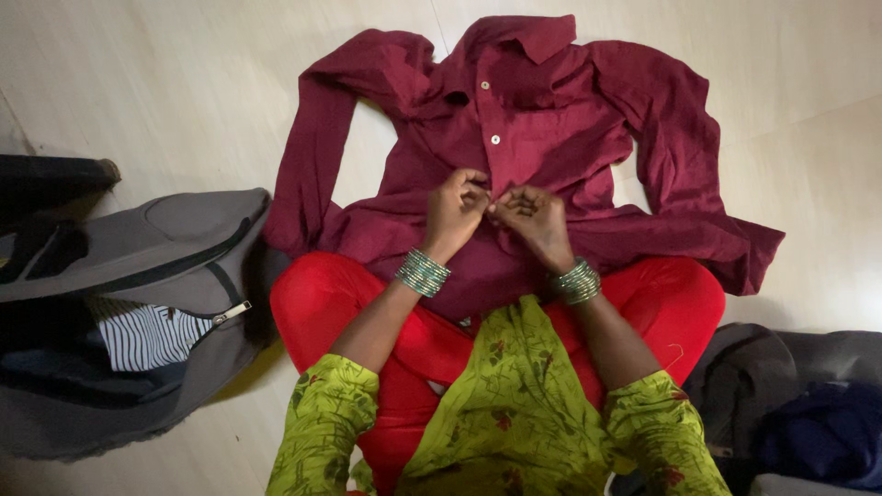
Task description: The person buttons a maroon shirt, spreads it out on the floor, and folds it into a small rectangle before placing it inside a bag.
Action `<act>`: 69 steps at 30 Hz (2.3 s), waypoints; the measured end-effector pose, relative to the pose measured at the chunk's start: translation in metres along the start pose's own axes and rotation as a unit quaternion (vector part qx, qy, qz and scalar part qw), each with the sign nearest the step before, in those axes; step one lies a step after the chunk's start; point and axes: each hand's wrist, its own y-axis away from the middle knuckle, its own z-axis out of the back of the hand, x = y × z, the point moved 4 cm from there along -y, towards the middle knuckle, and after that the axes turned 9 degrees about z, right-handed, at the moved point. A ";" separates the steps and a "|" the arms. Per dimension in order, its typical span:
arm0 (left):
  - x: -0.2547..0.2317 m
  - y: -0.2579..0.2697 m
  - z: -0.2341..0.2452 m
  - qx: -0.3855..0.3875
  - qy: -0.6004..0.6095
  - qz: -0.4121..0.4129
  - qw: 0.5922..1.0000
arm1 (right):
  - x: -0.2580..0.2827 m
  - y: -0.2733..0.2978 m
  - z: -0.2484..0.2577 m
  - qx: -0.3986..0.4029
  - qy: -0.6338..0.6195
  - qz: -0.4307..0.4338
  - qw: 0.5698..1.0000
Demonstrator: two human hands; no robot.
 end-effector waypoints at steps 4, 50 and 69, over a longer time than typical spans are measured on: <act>-0.015 0.003 0.004 -0.003 -0.037 -0.016 0.999 | 0.002 0.002 -0.001 -0.038 0.143 0.060 0.987; -0.015 -0.017 0.060 -0.203 -0.334 -0.203 0.898 | -0.004 0.006 -0.001 -0.136 0.491 0.251 0.823; -0.012 0.032 0.044 -0.079 -0.180 -0.014 0.980 | -0.042 0.027 -0.053 0.019 -0.137 -0.061 0.988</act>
